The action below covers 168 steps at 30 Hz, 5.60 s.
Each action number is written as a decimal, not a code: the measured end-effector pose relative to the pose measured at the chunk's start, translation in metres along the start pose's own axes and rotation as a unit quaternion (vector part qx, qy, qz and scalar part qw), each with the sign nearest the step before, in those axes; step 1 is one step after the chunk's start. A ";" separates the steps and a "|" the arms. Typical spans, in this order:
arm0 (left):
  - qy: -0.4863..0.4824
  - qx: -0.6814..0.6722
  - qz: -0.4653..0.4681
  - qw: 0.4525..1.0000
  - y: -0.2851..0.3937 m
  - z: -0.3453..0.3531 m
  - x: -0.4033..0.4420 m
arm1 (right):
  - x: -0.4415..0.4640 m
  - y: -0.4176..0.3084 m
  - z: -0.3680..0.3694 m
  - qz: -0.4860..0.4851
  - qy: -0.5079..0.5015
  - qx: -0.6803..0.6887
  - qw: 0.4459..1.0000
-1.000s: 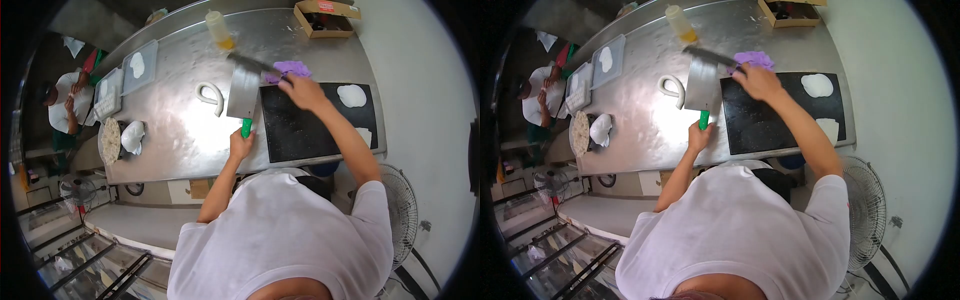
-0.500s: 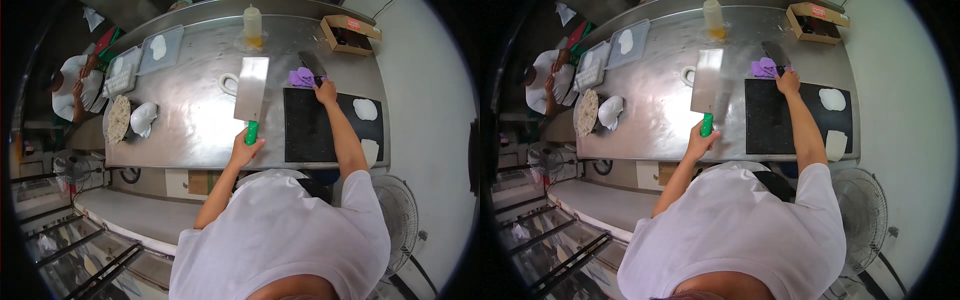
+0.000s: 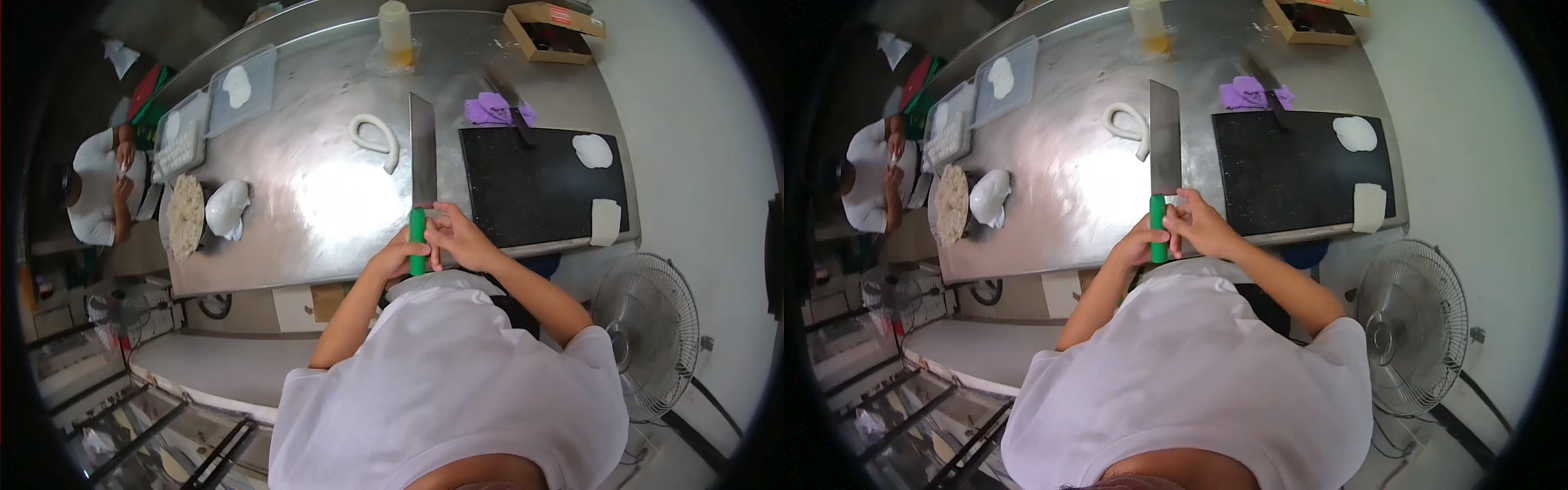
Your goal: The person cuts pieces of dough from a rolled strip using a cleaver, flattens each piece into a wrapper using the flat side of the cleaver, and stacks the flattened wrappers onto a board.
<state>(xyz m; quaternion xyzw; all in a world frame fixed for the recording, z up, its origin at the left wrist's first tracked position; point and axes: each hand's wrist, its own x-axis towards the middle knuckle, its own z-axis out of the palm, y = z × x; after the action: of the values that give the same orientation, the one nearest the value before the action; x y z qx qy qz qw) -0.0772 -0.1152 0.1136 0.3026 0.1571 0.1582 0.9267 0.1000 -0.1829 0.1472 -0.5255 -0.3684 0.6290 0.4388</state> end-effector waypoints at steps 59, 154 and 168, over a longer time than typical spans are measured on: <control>0.314 0.689 0.274 0.593 0.014 -0.154 0.024 | 0.037 0.041 -0.057 0.011 0.010 -0.485 0.875; -0.080 0.552 0.160 0.814 -0.136 0.103 0.361 | -0.201 0.140 -0.113 0.176 0.719 0.101 0.664; -0.236 0.833 0.163 0.474 -0.133 0.053 0.273 | -0.123 0.188 -0.096 0.081 0.498 -0.072 0.861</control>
<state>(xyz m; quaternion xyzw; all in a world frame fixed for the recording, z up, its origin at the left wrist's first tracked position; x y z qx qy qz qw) 0.2158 -0.1379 0.0193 0.9779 -0.0624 0.0241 0.1983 0.1710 -0.3632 -0.0016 -0.8267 -0.1014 0.2889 0.4720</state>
